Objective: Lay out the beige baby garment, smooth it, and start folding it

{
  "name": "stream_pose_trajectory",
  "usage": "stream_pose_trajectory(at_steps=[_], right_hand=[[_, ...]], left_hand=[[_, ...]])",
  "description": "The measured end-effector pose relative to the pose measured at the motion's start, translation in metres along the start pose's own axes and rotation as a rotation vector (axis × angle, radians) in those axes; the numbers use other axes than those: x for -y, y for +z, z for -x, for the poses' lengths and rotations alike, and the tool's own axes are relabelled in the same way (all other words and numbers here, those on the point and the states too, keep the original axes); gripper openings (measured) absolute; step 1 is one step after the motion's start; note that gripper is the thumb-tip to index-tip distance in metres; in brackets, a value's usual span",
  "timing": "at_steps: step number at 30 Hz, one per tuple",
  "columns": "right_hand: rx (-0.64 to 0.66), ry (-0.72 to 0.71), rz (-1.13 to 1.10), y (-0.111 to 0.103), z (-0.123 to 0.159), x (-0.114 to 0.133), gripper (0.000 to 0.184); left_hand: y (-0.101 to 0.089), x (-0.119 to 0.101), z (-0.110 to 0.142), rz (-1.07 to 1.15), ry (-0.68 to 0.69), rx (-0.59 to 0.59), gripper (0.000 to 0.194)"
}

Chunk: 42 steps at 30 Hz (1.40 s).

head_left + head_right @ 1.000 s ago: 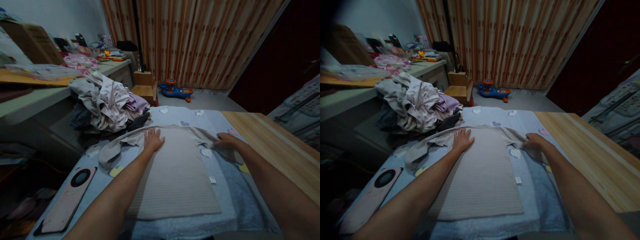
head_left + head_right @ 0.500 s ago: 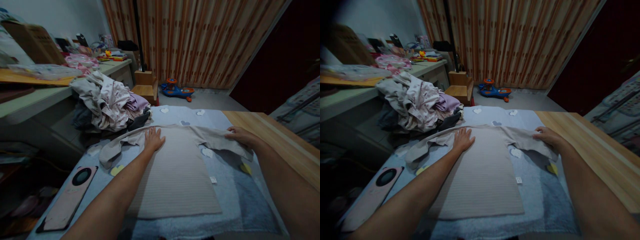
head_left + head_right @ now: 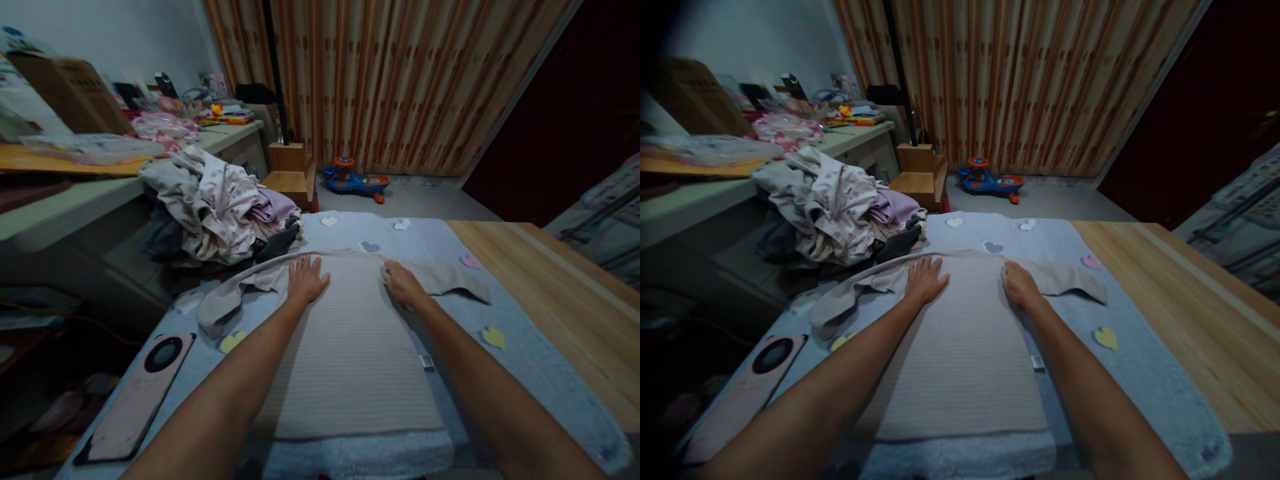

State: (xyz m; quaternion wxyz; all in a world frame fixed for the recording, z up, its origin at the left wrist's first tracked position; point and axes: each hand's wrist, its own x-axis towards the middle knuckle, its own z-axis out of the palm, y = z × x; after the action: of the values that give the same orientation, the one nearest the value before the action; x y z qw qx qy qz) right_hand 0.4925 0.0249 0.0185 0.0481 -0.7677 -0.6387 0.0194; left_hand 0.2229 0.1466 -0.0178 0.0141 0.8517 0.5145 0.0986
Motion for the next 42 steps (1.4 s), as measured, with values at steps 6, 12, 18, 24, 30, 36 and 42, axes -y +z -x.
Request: stream_pose_trajectory(at_steps=[6,12,18,24,30,36,42], right_hand=[[0.119,0.109,0.031,0.021,0.013,-0.006,0.062],[0.097,0.176,-0.017,0.003,0.005,-0.031,0.043],[0.032,0.399,0.063,-0.008,-0.002,-0.052,0.039],[0.096,0.494,0.061,-0.003,-0.002,-0.059,0.039],[0.13,0.513,0.07,-0.004,-0.005,-0.06,0.036],[0.086,0.487,0.099,-0.008,-0.003,-0.053,0.039],[-0.207,0.289,0.283,-0.019,0.008,-0.067,0.045]], left_hand=[[-0.002,-0.002,0.0,0.016,-0.02,0.027,0.062],[-0.003,-0.001,0.001,0.026,-0.011,0.007,0.061],[-0.002,0.0,0.0,0.016,0.002,-0.002,0.061],[0.0,0.0,0.0,-0.001,0.001,-0.013,0.061],[-0.001,-0.001,0.001,0.013,0.0,-0.007,0.061],[-0.002,0.0,0.001,0.018,-0.001,-0.009,0.061],[-0.003,-0.001,0.002,0.012,-0.001,0.005,0.062]])
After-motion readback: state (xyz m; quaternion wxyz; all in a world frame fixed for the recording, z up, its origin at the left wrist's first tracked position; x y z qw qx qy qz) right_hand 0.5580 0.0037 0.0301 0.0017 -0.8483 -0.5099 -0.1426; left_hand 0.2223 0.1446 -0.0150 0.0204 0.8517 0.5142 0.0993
